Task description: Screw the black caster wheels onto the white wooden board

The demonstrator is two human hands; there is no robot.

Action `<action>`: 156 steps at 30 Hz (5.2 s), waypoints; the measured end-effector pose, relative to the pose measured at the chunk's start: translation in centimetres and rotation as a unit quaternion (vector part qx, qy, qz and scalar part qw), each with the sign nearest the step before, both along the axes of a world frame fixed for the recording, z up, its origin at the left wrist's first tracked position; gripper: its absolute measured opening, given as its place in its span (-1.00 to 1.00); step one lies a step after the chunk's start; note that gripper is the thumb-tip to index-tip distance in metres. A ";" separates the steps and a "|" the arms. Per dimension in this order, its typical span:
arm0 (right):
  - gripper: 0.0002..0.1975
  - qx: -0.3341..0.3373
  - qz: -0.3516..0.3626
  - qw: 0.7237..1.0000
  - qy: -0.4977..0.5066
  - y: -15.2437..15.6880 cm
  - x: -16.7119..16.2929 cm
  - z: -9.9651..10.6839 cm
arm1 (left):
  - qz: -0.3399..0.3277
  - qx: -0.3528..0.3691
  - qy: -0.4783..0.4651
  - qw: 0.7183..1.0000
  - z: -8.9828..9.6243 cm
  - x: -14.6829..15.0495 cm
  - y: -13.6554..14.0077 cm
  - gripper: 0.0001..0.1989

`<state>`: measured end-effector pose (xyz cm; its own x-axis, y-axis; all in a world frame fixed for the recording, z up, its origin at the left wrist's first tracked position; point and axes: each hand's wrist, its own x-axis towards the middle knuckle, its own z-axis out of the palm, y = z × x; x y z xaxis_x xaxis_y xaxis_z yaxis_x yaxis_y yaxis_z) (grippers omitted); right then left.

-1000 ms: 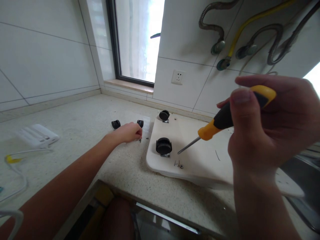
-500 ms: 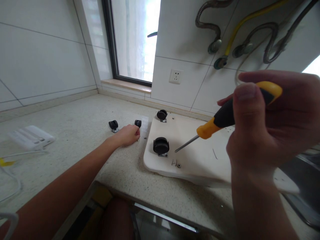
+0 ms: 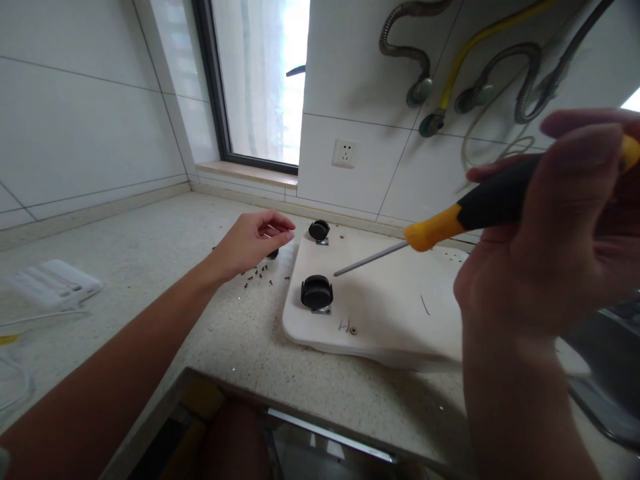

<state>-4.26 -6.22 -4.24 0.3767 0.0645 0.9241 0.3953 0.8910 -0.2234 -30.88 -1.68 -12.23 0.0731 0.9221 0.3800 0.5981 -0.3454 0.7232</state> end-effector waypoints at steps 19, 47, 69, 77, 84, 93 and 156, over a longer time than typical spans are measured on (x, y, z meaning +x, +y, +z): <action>-0.77 0.006 0.187 0.974 0.128 0.9 1.9 1.2 | -0.160 0.035 -0.298 0.940 3.0 3.8 -4.9 -0.84; -0.56 0.105 0.173 0.972 0.118 1.9 2.1 0.8 | -0.093 0.182 -0.290 0.935 2.5 4.8 -4.9 -0.81; -0.85 -0.074 0.073 0.991 -0.084 2.7 0.4 -2.1 | -0.231 -0.090 0.104 0.963 2.1 2.8 -4.1 -0.65; -0.84 -0.101 0.089 0.987 -0.093 2.2 0.1 -2.3 | -0.220 -0.133 0.159 0.953 1.8 2.7 -3.9 -0.46; -0.83 -0.115 0.059 0.985 -0.113 2.0 0.3 -2.3 | -0.259 -0.138 0.165 0.942 1.3 2.8 -3.7 -0.60; -0.76 -0.163 0.047 0.977 -0.126 1.9 0.5 -2.6 | -0.288 -0.129 0.158 0.936 1.2 2.8 -3.5 -0.61; -0.68 -0.182 0.186 0.938 -0.231 2.8 0.9 -2.3 | -0.295 -0.151 0.137 0.933 0.5 2.4 -3.3 -0.52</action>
<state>-3.31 -3.42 -6.56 -0.1683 0.4554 0.8742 0.2025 0.8839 -0.4215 -28.50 -4.99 -11.74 0.6585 0.7526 0.0013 0.5452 -0.4782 0.6885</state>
